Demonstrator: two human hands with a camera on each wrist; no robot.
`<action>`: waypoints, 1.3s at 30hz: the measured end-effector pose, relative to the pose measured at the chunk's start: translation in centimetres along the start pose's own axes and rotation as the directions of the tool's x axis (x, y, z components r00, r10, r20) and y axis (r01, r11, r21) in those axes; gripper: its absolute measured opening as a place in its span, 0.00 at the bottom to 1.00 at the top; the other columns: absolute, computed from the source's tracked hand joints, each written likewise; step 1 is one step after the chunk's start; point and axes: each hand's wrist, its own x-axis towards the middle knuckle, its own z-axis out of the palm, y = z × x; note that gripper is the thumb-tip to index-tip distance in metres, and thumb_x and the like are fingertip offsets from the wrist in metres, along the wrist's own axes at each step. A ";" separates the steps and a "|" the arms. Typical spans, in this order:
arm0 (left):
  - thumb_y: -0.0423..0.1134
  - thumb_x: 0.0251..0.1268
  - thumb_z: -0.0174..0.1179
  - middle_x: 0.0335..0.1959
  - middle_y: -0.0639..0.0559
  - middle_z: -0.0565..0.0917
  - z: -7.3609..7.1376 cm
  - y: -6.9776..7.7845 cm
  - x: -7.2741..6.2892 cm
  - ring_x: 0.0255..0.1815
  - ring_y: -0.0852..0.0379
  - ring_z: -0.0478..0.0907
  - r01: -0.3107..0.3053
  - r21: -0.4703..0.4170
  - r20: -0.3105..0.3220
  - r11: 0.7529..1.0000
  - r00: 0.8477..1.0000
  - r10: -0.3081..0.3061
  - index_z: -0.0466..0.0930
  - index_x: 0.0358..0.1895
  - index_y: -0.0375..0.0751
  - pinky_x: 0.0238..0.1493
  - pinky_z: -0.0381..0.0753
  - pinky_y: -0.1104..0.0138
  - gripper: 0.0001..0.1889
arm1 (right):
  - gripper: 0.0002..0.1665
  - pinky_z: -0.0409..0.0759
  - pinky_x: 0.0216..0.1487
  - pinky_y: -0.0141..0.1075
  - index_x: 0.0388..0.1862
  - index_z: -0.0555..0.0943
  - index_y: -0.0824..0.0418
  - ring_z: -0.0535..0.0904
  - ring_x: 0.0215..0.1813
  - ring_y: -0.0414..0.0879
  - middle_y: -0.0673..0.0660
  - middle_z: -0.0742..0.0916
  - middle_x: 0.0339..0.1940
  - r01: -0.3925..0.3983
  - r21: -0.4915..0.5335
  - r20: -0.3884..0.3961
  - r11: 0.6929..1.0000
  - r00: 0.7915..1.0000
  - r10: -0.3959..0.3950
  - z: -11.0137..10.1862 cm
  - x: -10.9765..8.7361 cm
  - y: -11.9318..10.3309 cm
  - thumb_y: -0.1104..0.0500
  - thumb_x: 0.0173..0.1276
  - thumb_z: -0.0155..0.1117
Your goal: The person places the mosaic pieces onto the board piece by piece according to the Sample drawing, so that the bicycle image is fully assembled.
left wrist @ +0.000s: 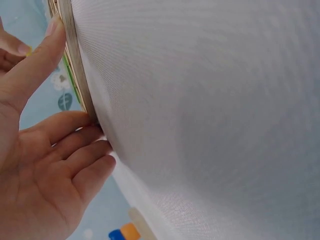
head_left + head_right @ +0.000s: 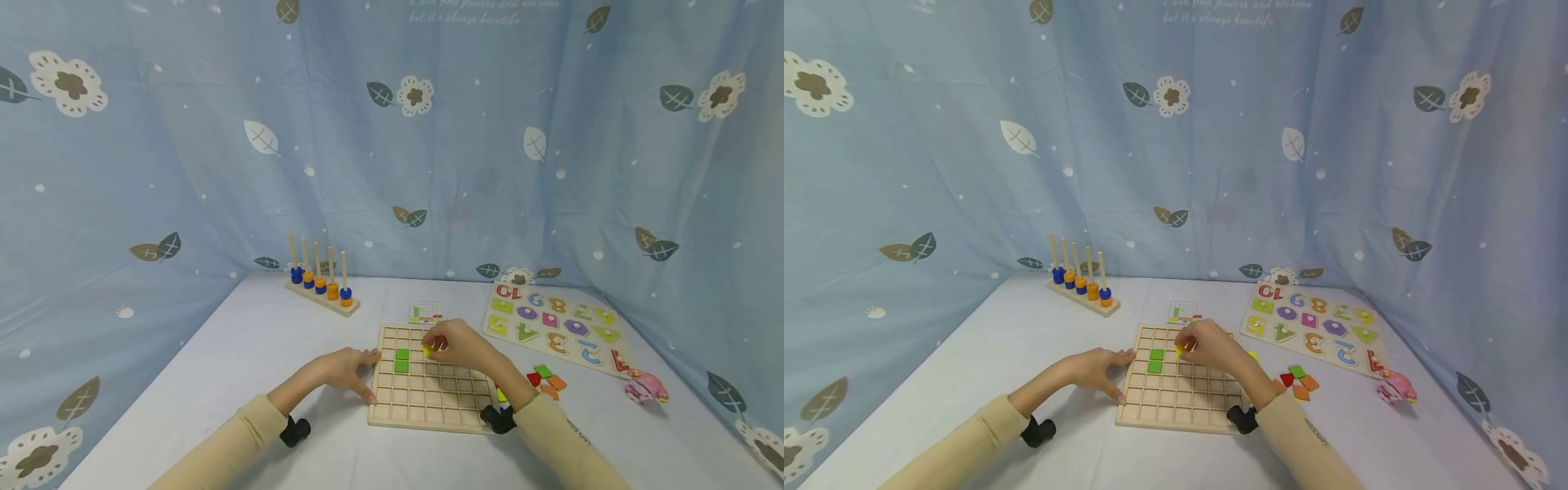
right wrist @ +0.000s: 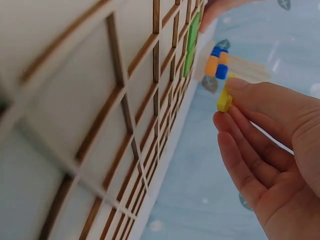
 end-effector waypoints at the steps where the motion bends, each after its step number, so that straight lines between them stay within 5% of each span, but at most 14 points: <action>1: 0.52 0.44 0.75 0.72 0.45 0.64 0.0 0.0 0.0 0.72 0.45 0.60 0.000 0.000 -0.001 1.000 1.000 0.000 0.65 0.70 0.37 0.70 0.59 0.53 0.48 | 0.10 0.82 0.35 0.31 0.40 0.85 0.67 0.83 0.34 0.43 0.55 0.87 0.35 -0.001 -0.007 0.009 1.000 1.000 0.001 0.2 0.4 0.1 0.68 0.58 0.71; 11: 0.52 0.45 0.75 0.72 0.43 0.63 -0.1 -0.1 0.1 0.72 0.45 0.60 -0.012 -0.012 0.002 1.000 1.000 0.012 0.65 0.70 0.36 0.70 0.59 0.54 0.48 | 0.11 0.81 0.35 0.31 0.39 0.86 0.65 0.82 0.33 0.43 0.56 0.87 0.34 -0.040 -0.049 0.104 0.998 0.994 0.045 1.2 3.0 0.9 0.65 0.56 0.74; 14: 0.52 0.45 0.75 0.72 0.43 0.63 -0.2 -0.1 0.1 0.72 0.45 0.60 -0.011 -0.012 0.003 1.000 1.000 0.011 0.65 0.70 0.36 0.70 0.59 0.54 0.48 | 0.10 0.80 0.47 0.40 0.38 0.86 0.63 0.82 0.33 0.41 0.54 0.87 0.33 -0.057 -0.054 0.131 0.997 0.989 0.064 1.4 3.5 0.9 0.65 0.56 0.74; 18: 0.52 0.46 0.75 0.72 0.43 0.63 -0.2 -0.1 0.1 0.72 0.45 0.59 -0.012 -0.014 0.006 1.000 1.000 0.012 0.65 0.70 0.36 0.70 0.59 0.54 0.47 | 0.09 0.61 0.66 0.59 0.37 0.86 0.61 0.81 0.32 0.39 0.51 0.87 0.31 -0.079 -0.063 0.144 0.995 0.986 0.088 1.8 3.9 0.9 0.65 0.56 0.75; 24: 0.51 0.46 0.75 0.72 0.42 0.63 -0.3 0.1 0.0 0.72 0.44 0.59 -0.007 -0.024 0.012 1.000 1.000 0.008 0.65 0.70 0.36 0.70 0.59 0.53 0.47 | 0.08 0.42 0.68 0.68 0.35 0.86 0.61 0.81 0.31 0.38 0.50 0.87 0.28 -0.093 -0.060 0.155 0.994 0.983 0.101 2.1 4.0 1.0 0.66 0.55 0.75; 28: 0.51 0.46 0.75 0.72 0.42 0.63 -0.3 0.1 0.0 0.72 0.44 0.59 -0.006 -0.021 0.014 1.000 1.000 0.006 0.65 0.70 0.36 0.70 0.59 0.53 0.47 | 0.08 0.66 0.65 0.55 0.36 0.86 0.62 0.81 0.31 0.39 0.51 0.87 0.29 -0.090 -0.057 0.155 0.994 0.983 0.098 2.1 3.9 0.9 0.66 0.56 0.74; 31: 0.52 0.46 0.75 0.72 0.42 0.63 -0.3 0.1 0.0 0.72 0.44 0.59 -0.007 -0.015 0.013 1.000 1.000 0.007 0.65 0.70 0.36 0.70 0.59 0.53 0.47 | 0.08 0.80 0.47 0.40 0.37 0.86 0.64 0.81 0.32 0.40 0.52 0.87 0.30 -0.097 -0.044 0.160 0.994 0.982 0.103 1.9 3.8 0.8 0.67 0.57 0.73; 34: 0.52 0.46 0.75 0.72 0.42 0.63 -0.3 0.1 0.0 0.72 0.44 0.59 -0.009 -0.014 0.011 1.000 1.000 0.009 0.65 0.70 0.36 0.70 0.59 0.53 0.47 | 0.08 0.81 0.41 0.35 0.37 0.86 0.65 0.82 0.34 0.41 0.53 0.87 0.31 -0.109 -0.030 0.165 0.994 0.980 0.112 1.9 3.8 0.6 0.69 0.57 0.72; 39: 0.52 0.46 0.75 0.72 0.42 0.63 -0.3 0.0 -0.1 0.73 0.44 0.59 -0.009 -0.024 0.011 1.000 1.000 0.009 0.65 0.70 0.36 0.70 0.58 0.53 0.47 | 0.08 0.73 0.60 0.46 0.36 0.86 0.65 0.81 0.33 0.39 0.54 0.87 0.31 -0.097 -0.017 0.160 0.995 0.982 0.099 2.0 3.7 0.7 0.71 0.56 0.71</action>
